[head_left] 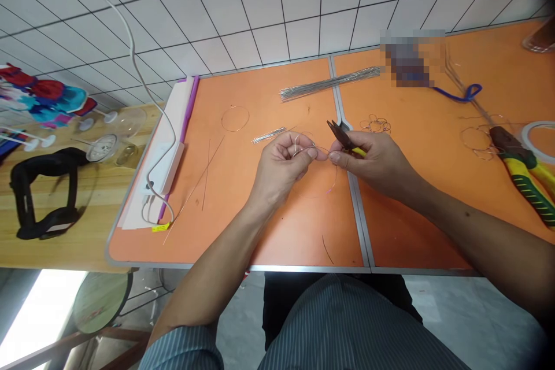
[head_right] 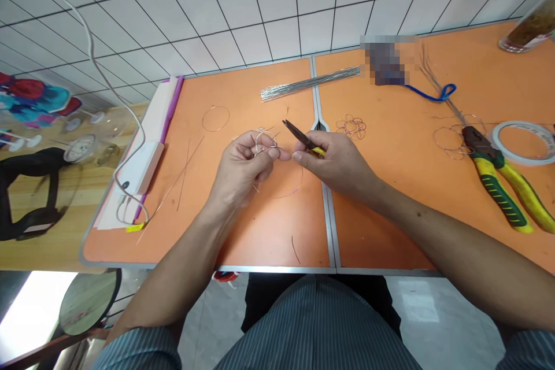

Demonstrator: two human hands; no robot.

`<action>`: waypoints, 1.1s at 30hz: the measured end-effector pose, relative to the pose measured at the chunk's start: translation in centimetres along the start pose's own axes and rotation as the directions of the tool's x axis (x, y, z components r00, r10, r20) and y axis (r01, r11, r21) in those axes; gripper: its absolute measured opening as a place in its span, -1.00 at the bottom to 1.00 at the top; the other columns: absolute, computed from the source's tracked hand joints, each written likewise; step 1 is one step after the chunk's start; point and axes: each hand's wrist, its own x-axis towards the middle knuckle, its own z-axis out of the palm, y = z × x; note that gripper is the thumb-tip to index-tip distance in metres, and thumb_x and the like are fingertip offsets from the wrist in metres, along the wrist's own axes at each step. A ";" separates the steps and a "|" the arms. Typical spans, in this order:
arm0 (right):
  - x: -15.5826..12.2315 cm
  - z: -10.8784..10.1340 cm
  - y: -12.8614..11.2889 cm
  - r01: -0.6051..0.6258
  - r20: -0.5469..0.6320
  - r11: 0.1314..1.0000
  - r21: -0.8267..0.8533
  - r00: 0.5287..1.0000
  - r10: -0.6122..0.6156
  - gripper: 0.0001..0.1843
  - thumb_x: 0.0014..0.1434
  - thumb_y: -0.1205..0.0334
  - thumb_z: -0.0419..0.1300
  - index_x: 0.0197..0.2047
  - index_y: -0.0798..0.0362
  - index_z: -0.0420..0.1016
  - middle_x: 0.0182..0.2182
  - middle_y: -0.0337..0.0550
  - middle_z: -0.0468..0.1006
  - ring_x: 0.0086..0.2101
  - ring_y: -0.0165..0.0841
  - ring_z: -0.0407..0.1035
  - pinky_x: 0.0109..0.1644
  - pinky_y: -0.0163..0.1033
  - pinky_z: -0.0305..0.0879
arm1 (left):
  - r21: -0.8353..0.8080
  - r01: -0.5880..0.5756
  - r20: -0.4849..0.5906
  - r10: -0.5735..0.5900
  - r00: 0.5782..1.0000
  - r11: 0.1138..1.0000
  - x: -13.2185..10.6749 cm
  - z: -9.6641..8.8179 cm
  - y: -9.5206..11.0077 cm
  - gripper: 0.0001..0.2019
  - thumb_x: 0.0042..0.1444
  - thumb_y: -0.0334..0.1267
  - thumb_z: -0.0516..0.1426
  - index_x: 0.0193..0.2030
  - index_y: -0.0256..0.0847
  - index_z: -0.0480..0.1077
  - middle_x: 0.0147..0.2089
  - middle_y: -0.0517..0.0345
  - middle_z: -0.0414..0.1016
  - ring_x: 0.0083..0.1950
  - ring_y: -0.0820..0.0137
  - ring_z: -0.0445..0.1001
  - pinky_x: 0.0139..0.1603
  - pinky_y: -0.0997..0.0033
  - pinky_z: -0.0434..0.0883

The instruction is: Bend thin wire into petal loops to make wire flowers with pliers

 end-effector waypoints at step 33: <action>0.1 0.3 0.4 -0.021 -0.050 0.997 -0.074 0.999 0.017 -0.80 0.31 0.07 0.29 -0.30 -0.01 0.56 -0.43 -0.24 0.50 -0.38 -0.30 0.32 -0.25 -0.13 0.14 | -0.105 0.021 0.008 -0.020 1.000 0.994 0.3 -1.0 0.3 -0.76 0.23 -0.05 0.45 -0.22 -0.18 0.69 -0.15 0.02 0.76 -0.38 0.51 0.46 -0.36 0.50 0.41</action>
